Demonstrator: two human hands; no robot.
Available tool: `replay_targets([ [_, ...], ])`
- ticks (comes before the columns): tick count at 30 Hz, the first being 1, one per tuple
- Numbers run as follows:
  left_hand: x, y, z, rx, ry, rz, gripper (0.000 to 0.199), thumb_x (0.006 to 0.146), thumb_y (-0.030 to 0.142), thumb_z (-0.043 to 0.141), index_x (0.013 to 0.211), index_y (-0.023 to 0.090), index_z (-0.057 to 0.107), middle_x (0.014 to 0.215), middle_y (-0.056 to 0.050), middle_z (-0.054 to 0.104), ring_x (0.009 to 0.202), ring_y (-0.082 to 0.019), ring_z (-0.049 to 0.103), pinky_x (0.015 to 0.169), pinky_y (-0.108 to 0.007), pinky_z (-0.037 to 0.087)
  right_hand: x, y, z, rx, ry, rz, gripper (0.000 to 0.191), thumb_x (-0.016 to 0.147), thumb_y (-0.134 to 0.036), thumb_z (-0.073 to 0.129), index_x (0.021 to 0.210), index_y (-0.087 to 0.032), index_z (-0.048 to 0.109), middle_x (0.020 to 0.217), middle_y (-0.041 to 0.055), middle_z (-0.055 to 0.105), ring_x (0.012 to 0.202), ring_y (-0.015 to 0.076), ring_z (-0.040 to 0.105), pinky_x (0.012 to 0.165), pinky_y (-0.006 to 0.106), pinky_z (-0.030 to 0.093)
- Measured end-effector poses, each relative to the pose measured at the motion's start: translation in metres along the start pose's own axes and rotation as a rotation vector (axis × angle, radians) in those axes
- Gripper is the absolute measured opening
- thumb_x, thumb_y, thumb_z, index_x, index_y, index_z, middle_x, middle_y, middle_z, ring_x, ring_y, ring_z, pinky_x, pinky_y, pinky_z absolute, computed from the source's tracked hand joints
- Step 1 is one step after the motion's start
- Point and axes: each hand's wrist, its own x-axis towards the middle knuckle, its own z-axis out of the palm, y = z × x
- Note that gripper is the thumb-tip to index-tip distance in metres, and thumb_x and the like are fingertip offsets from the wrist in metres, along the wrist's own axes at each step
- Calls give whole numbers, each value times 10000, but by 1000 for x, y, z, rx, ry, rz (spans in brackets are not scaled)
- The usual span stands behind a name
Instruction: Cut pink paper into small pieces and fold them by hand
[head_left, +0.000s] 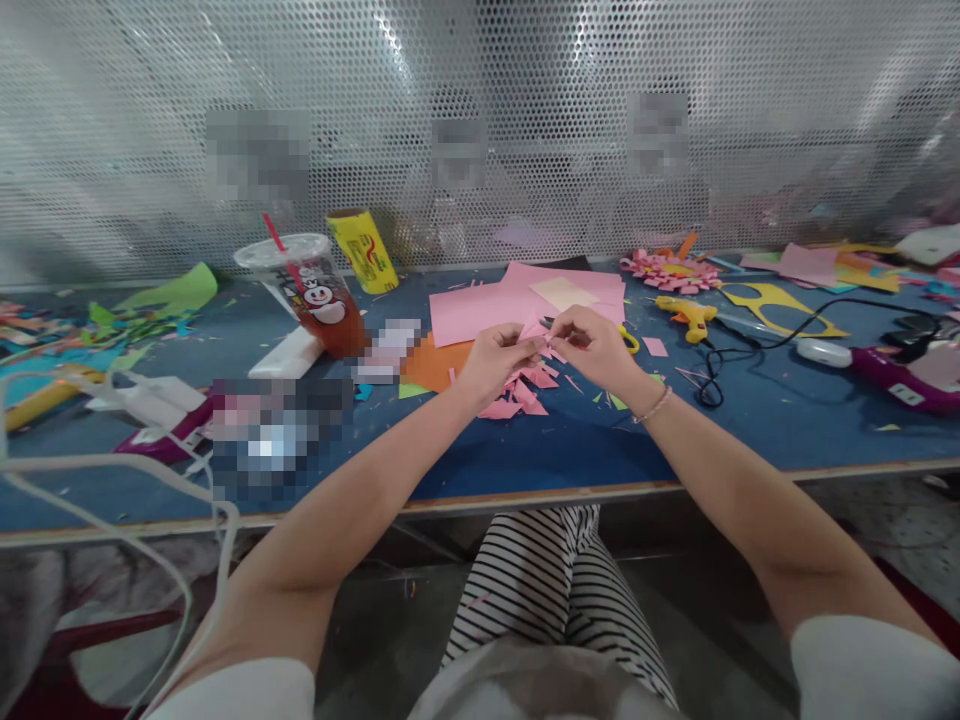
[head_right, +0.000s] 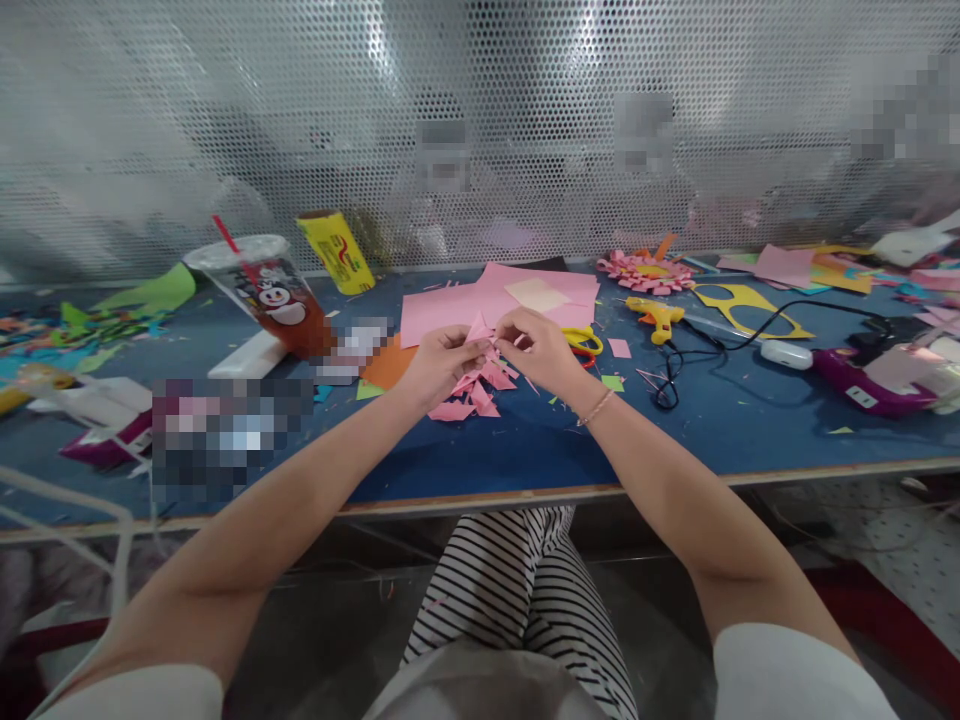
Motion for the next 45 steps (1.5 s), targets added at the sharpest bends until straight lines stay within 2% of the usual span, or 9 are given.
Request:
replay_targets([
  [8,-2,4,1,-108,-2,-80,198,577,174,725,596,104,541,500,33,498,461,-31,491,462,-167,350,0,-2,-3,-57,-12,-76,20,754,-198,537,760,-195,556,755,12,554,668,115,515,557,245,437],
  [14,-2,5,2,-122,5,-79,185,569,169,726,601,99,557,501,29,506,453,-31,485,455,-168,351,0,-3,-4,-156,8,-163,46,768,-207,536,762,-198,580,736,16,568,665,124,509,591,267,432],
  [20,-1,5,0,-112,-4,-80,174,566,163,726,601,99,567,495,33,501,452,-31,474,456,-176,353,0,-5,-6,-164,-21,-176,76,779,-207,521,785,-218,596,761,23,589,735,152,543,686,313,452],
  [25,-1,7,0,-136,-1,-99,176,558,164,730,612,100,574,495,33,513,448,-28,480,456,-170,359,-1,-4,-7,-162,-14,-181,83,782,-229,528,814,-233,605,761,23,592,745,161,548,699,329,457],
  [33,-1,9,0,-128,-19,-102,196,550,176,742,574,103,562,470,39,482,438,-27,465,448,-170,356,-1,-11,-7,-105,29,-126,88,785,-230,517,827,-212,593,771,28,582,684,138,526,583,277,440],
  [38,-1,7,0,-114,-41,-99,204,549,197,750,614,96,585,513,30,512,463,-26,481,464,-167,380,-1,-12,-6,-83,36,-88,51,768,-231,530,785,-204,570,758,23,569,673,131,525,573,271,443],
  [45,-2,6,0,-104,-5,-79,231,542,213,755,598,95,565,524,24,528,480,-39,518,485,-164,417,-1,-10,-3,0,12,0,40,736,-208,545,774,-198,551,763,17,565,652,119,534,561,259,464],
])
